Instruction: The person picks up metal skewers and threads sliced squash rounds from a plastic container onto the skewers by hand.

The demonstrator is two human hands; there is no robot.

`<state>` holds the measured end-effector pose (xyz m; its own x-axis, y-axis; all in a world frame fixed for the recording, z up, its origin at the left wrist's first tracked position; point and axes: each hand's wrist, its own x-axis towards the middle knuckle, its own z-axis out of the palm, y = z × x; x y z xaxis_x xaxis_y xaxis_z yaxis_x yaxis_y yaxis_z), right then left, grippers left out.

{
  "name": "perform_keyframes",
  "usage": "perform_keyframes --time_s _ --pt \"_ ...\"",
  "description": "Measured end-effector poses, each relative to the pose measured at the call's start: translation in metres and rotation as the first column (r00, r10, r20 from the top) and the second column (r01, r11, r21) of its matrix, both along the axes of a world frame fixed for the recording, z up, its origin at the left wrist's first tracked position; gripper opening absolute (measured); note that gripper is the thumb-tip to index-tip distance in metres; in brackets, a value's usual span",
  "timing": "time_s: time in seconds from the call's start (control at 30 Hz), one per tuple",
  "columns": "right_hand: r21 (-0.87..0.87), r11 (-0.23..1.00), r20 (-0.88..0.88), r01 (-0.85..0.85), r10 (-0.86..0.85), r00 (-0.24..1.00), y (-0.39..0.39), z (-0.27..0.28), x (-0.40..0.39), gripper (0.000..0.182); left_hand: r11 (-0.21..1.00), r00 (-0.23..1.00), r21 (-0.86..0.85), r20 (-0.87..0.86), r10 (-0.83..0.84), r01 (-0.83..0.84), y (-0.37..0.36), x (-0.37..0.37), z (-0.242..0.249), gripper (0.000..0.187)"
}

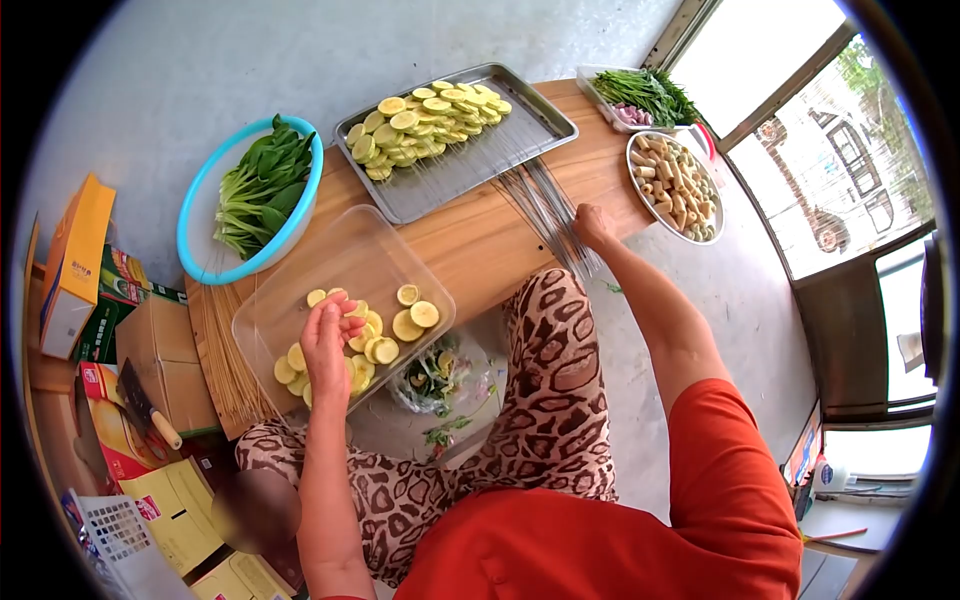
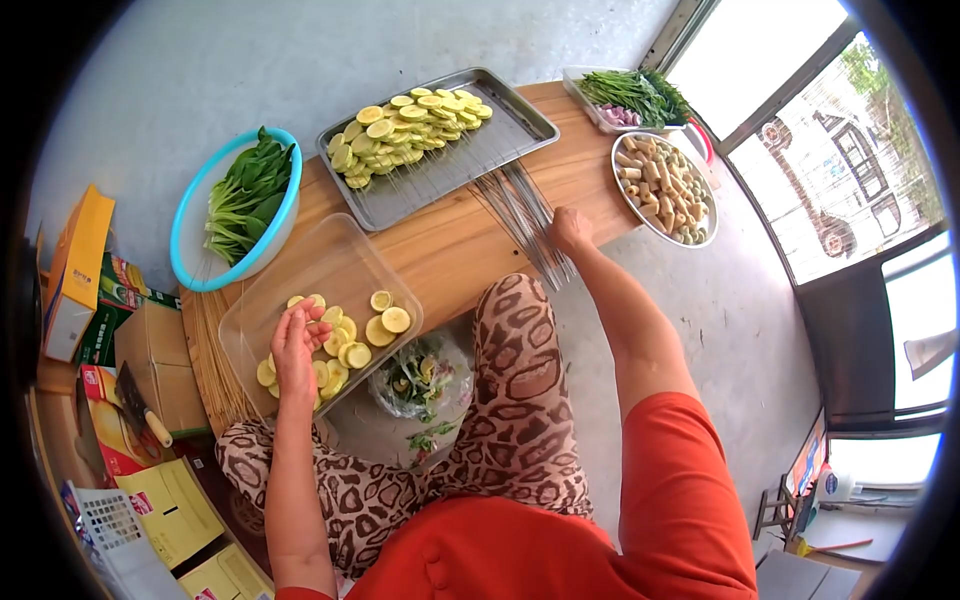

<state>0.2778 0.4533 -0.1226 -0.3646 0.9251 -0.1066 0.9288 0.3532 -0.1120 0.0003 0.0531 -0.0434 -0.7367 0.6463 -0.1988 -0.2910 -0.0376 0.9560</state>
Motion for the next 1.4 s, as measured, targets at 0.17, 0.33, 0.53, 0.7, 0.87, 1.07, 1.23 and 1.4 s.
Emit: perform_keyframes --time_s 0.17,0.33,0.53,0.7,0.87,1.07,1.23,1.4 --pt "-0.005 0.999 -0.038 -0.039 0.038 0.999 -0.001 0.007 0.000 0.025 0.999 0.999 -0.004 -0.027 -0.037 0.037 0.002 0.000 0.001 0.027" --pt "-0.017 1.000 -0.037 -0.023 0.023 0.999 -0.008 0.025 0.003 0.026 0.999 0.998 0.009 -0.040 -0.046 0.046 0.001 0.001 0.003 0.027" --pt "-0.081 0.996 0.007 -0.026 0.027 1.000 -0.026 0.015 -0.002 0.030 0.997 0.995 -0.005 -0.069 -0.076 0.076 -0.003 -0.002 -0.010 0.028" --pt "-0.082 0.993 0.010 0.089 -0.089 0.996 -0.028 -0.006 -0.010 0.029 0.997 0.994 -0.014 -0.080 -0.080 0.079 -0.004 -0.002 -0.013 0.029" --pt "-0.103 0.992 -0.010 0.071 -0.072 0.997 -0.024 0.004 -0.001 0.026 0.996 0.992 -0.017 -0.083 -0.091 0.090 -0.001 -0.002 -0.012 0.029" --pt "-0.490 0.872 -0.383 0.026 -0.242 0.892 -0.022 0.013 0.031 0.013 0.994 0.988 -0.011 -0.103 -0.114 0.113 0.001 0.002 -0.006 0.027" --pt "-0.682 0.729 -0.547 -0.055 -0.458 0.700 -0.035 0.035 0.043 0.009 0.992 0.985 -0.004 -0.121 -0.122 0.123 0.000 0.002 -0.008 0.026" --pt "-0.743 0.631 -0.650 -0.223 -0.600 0.466 -0.069 0.098 0.020 0.008 0.995 0.994 0.036 -0.063 -0.087 0.089 -0.006 0.000 -0.001 0.026"
